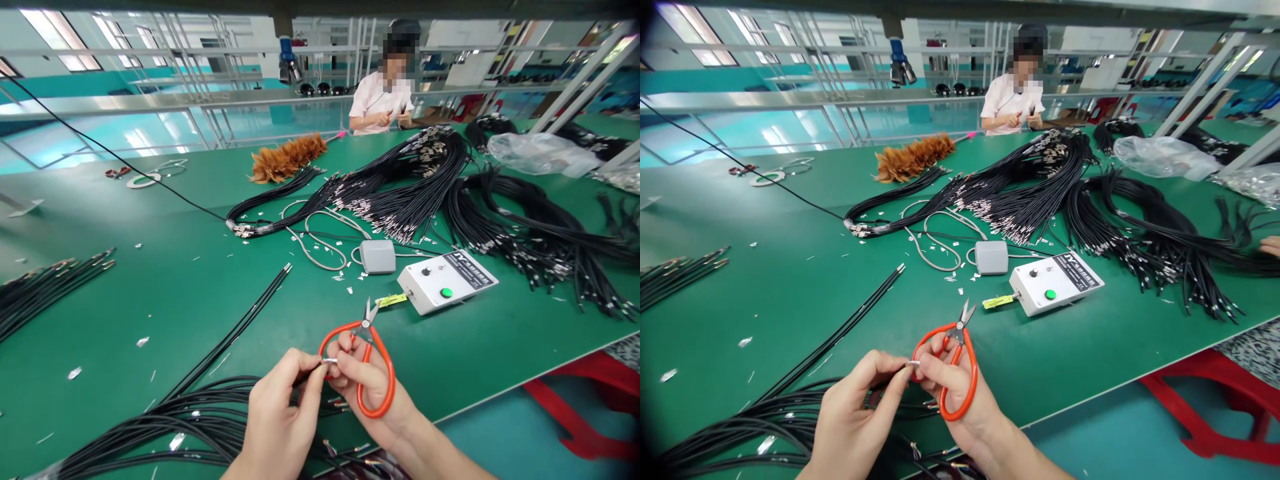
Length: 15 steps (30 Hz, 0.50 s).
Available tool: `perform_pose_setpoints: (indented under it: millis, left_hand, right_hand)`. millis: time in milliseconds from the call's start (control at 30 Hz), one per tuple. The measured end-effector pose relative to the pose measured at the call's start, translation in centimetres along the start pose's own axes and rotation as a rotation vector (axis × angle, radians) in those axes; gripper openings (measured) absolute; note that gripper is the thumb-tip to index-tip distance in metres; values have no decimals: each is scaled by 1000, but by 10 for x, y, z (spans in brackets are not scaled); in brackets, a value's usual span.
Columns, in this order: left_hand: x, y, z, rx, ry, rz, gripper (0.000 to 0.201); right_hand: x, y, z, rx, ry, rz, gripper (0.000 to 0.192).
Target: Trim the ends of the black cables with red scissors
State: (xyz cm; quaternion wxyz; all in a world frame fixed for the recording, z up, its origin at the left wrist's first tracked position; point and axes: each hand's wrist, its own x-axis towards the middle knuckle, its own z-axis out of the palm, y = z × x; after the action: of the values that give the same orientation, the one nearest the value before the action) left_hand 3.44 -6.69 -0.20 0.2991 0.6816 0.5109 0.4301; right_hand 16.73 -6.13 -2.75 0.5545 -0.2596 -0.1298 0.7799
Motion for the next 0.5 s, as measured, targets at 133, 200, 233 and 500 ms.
perform_pose_setpoints:
  millis: [133,200,233,500]
  left_hand:
    - [-1,-2,0,14,-95,33,13]
    - [-1,0,0,-31,-96,-4,14]
    - [0,1,0,-60,-87,-38,15]
    - [3,3,-3,-384,-153,-392,21]
  right_hand:
    - [3,-5,1,-62,-2,-36,31]
    - [5,-6,-1,-58,0,0,32]
    - [6,-6,-2,-43,1,28,33]
    - [7,5,-5,-5,60,89,29]
